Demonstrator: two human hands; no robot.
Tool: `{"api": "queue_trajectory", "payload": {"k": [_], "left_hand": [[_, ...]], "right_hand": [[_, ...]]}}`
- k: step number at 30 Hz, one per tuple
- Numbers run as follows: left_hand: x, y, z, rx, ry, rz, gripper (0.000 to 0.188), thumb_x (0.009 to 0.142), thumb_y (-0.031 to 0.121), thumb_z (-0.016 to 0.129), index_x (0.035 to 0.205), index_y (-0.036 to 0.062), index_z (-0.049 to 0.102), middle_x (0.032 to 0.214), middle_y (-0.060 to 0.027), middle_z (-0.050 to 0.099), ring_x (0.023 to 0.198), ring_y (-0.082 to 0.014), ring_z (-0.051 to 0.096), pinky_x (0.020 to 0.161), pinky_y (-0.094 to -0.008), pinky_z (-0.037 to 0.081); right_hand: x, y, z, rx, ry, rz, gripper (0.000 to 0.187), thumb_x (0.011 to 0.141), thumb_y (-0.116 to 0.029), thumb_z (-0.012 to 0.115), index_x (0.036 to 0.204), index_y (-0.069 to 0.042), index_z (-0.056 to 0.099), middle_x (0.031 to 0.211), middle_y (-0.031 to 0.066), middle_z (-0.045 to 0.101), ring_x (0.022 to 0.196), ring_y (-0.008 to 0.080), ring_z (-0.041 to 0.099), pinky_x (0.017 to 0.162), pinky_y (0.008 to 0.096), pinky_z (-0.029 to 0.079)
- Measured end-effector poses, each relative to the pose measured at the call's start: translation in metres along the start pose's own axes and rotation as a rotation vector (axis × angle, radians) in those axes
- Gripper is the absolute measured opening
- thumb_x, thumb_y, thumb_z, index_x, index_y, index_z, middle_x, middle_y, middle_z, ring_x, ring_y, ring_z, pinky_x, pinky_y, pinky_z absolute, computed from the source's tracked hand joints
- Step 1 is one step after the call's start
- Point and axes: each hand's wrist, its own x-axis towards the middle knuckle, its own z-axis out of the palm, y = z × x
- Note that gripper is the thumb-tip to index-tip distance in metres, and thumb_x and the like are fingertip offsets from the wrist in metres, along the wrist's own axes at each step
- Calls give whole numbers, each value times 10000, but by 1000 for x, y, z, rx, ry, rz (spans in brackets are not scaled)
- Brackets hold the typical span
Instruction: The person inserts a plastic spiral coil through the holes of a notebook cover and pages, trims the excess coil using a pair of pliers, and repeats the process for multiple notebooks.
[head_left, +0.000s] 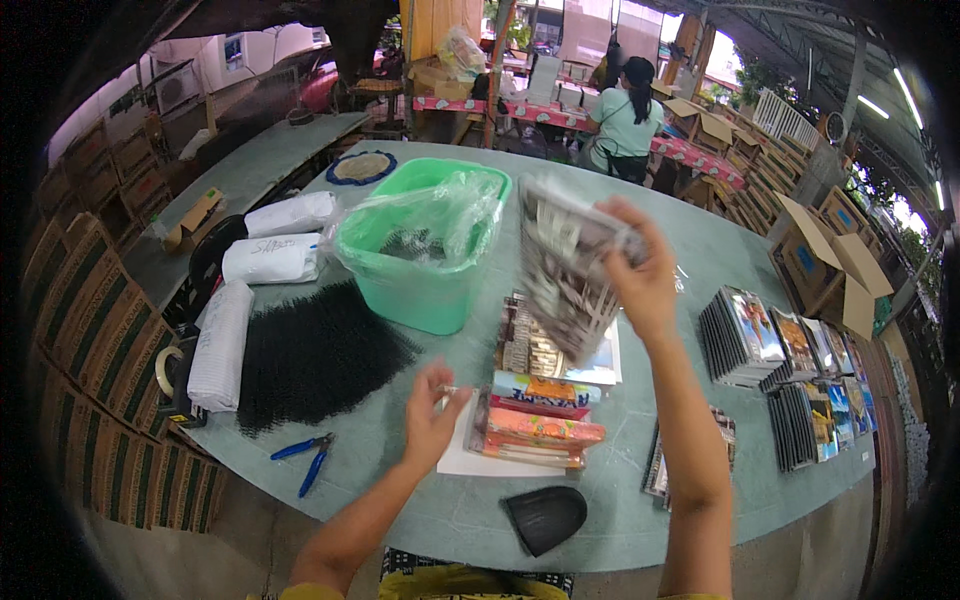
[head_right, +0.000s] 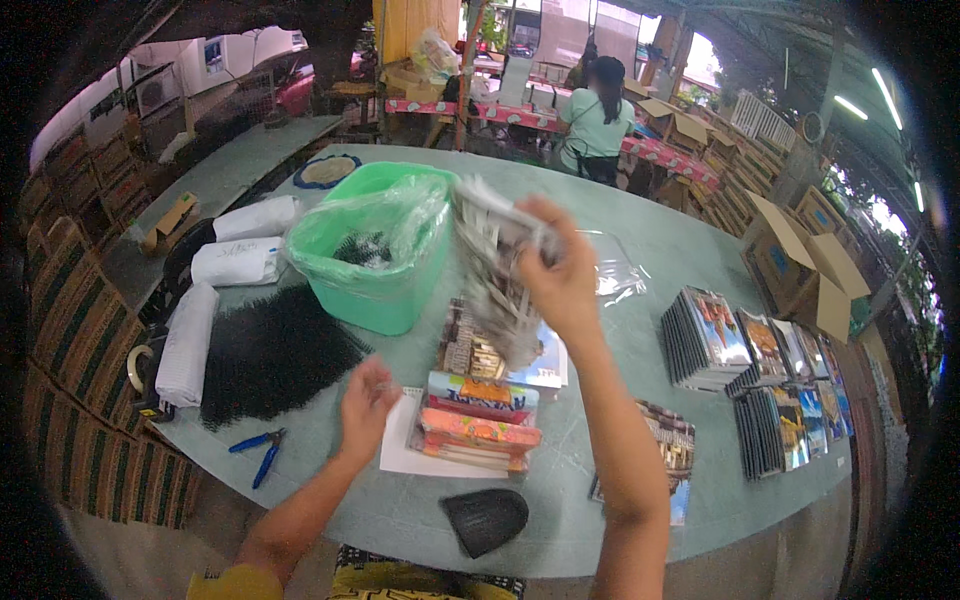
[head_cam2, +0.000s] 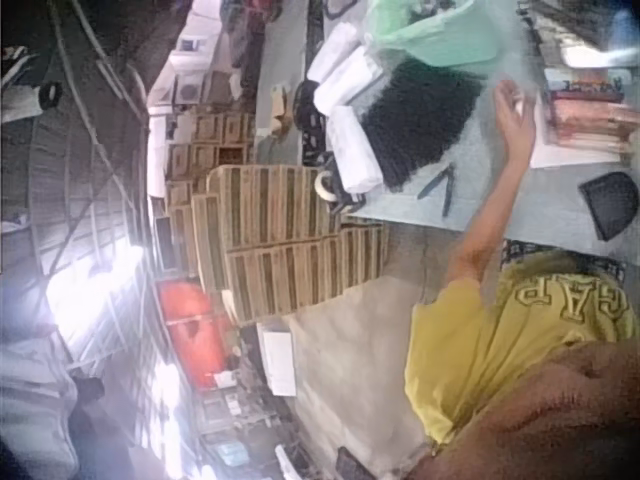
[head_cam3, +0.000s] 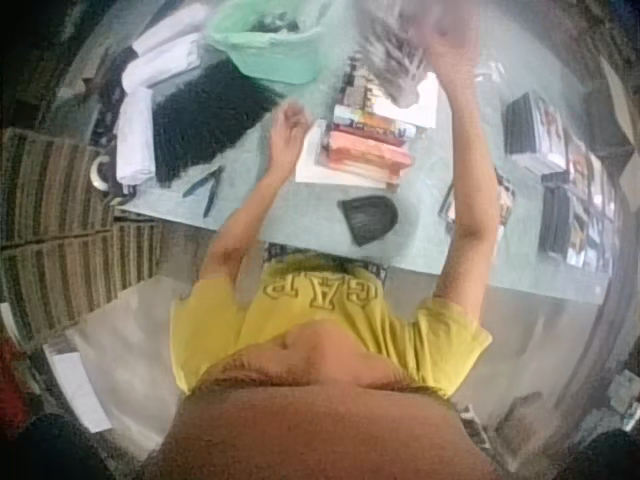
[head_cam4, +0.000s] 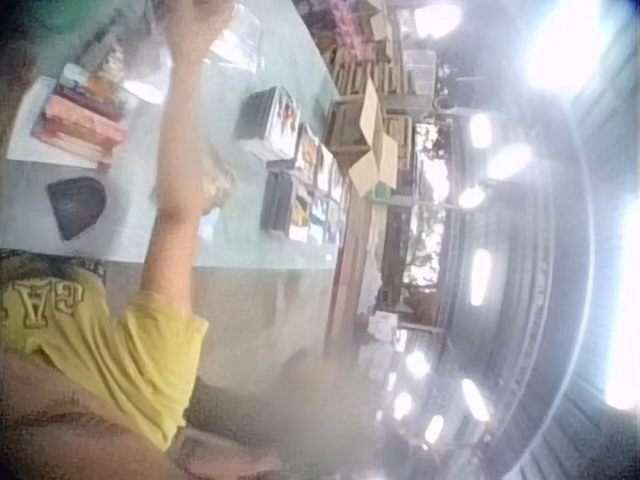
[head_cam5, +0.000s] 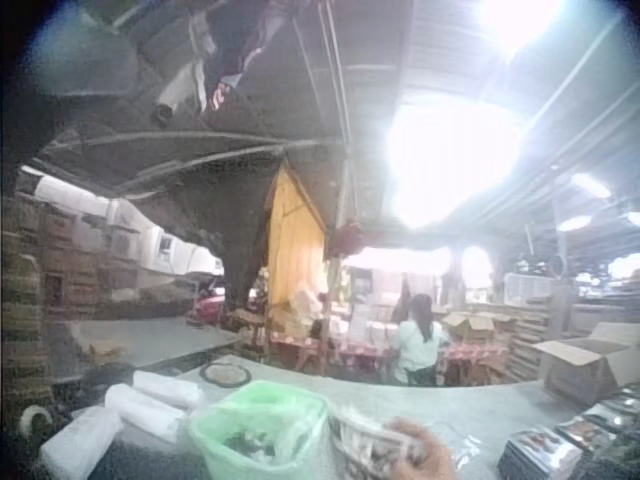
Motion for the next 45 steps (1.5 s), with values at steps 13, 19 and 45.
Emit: {"api": "queue_trajectory", "payload": {"k": [13, 19, 45], "left_hand": [[38, 1, 16, 316, -459, 130, 642, 719, 314, 765, 1231, 38, 492, 1175, -94, 530, 1164, -221, 435, 994, -367, 332], [31, 51, -1, -263, -326, -89, 460, 792, 285, 706, 1142, 23, 560, 1147, -84, 537, 1045, -173, 504, 931, -331, 377], [11, 42, 45, 34, -16, 100, 280, 960, 225, 446, 840, -10, 536, 817, -34, 542, 778, -88, 454, 715, -249, 383]], "right_hand": [[-236, 81, -53, -170, -2, 552, 341, 772, 96, 602, 1100, 12, 556, 1022, 72, 639, 966, 167, 584, 872, 294, 436], [-205, 32, -48, -51, 20, 399, 514, 737, -10, 675, 1213, -27, 481, 1072, 92, 601, 863, 171, 572, 783, 285, 456], [-339, 47, -249, -1171, 350, 1198, 623, 808, -479, 585, 1181, 18, 538, 1258, 246, 480, 1165, 406, 434, 967, 481, 336]]}}
